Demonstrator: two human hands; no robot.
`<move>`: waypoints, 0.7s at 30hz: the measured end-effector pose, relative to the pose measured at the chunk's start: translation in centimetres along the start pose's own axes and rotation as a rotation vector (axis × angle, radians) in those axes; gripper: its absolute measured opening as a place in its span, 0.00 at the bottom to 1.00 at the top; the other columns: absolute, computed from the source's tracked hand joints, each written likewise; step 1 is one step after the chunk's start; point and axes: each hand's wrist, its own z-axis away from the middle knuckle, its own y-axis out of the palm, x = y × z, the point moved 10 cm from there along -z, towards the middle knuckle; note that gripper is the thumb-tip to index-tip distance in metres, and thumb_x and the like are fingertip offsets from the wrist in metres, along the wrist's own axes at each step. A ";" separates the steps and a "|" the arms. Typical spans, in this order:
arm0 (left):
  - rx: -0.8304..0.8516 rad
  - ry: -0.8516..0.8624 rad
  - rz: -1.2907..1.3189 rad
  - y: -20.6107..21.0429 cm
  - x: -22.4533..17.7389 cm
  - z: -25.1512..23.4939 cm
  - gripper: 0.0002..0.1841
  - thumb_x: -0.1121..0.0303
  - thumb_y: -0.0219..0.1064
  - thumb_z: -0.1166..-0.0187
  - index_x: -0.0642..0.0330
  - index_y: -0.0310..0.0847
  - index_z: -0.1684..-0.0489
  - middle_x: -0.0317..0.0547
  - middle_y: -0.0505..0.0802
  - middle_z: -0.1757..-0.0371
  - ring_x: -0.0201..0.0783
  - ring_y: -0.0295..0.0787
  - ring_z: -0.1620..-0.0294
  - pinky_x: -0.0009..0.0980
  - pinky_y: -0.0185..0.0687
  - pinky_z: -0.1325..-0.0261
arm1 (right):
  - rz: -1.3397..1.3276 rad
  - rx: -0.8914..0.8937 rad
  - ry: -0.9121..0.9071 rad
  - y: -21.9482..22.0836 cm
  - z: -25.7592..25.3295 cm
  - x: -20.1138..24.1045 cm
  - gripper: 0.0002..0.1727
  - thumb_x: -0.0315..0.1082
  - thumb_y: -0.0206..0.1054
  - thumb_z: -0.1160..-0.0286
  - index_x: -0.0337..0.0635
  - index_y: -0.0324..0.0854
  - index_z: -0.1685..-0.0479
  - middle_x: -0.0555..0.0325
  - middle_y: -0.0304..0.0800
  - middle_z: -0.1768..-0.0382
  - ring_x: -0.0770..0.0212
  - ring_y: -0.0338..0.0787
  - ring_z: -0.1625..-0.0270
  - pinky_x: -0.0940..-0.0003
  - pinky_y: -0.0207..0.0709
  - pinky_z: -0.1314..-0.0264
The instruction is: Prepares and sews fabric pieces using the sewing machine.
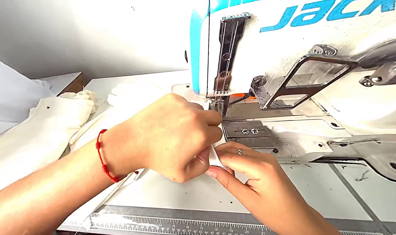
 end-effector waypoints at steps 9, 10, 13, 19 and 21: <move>-0.010 0.012 -0.026 -0.1 -0.6 0.1 0.13 0.61 0.59 0.31 0.51 0.79 0.87 0.32 0.79 0.80 0.28 0.72 0.80 0.27 0.54 0.81 | -0.039 -0.007 -0.002 0.0 0.2 0.0 0.17 0.42 0.66 0.16 0.39 0.88 0.68 0.61 0.91 0.68 0.80 0.86 0.60 0.89 0.78 0.56; -0.008 0.010 -0.037 0.0 -0.5 0.2 0.13 0.61 0.59 0.31 0.51 0.78 0.87 0.32 0.79 0.80 0.28 0.71 0.80 0.27 0.54 0.82 | -0.039 -0.005 -0.002 0.0 0.2 0.0 0.17 0.42 0.66 0.16 0.39 0.88 0.68 0.61 0.91 0.68 0.79 0.87 0.60 0.88 0.79 0.56; -0.003 -0.007 -0.069 0.0 -0.1 0.3 0.13 0.60 0.58 0.33 0.51 0.78 0.88 0.32 0.79 0.79 0.29 0.71 0.80 0.28 0.53 0.82 | -0.035 -0.005 -0.007 0.2 0.3 0.0 0.16 0.41 0.66 0.16 0.39 0.89 0.67 0.61 0.92 0.67 0.79 0.88 0.58 0.88 0.80 0.54; -0.009 -0.002 -0.072 -0.1 -0.9 0.1 0.14 0.60 0.58 0.32 0.50 0.78 0.88 0.32 0.79 0.80 0.30 0.71 0.80 0.29 0.52 0.82 | -0.042 -0.012 -0.002 0.1 0.4 -0.1 0.17 0.42 0.66 0.15 0.39 0.89 0.67 0.61 0.93 0.65 0.79 0.88 0.56 0.87 0.80 0.52; -0.009 -0.012 -0.101 -0.3 -0.9 0.0 0.13 0.59 0.58 0.33 0.50 0.78 0.88 0.32 0.79 0.80 0.30 0.70 0.80 0.29 0.51 0.80 | -0.040 -0.015 -0.002 0.1 0.5 -0.1 0.16 0.42 0.66 0.16 0.40 0.89 0.67 0.61 0.93 0.65 0.79 0.89 0.56 0.88 0.80 0.53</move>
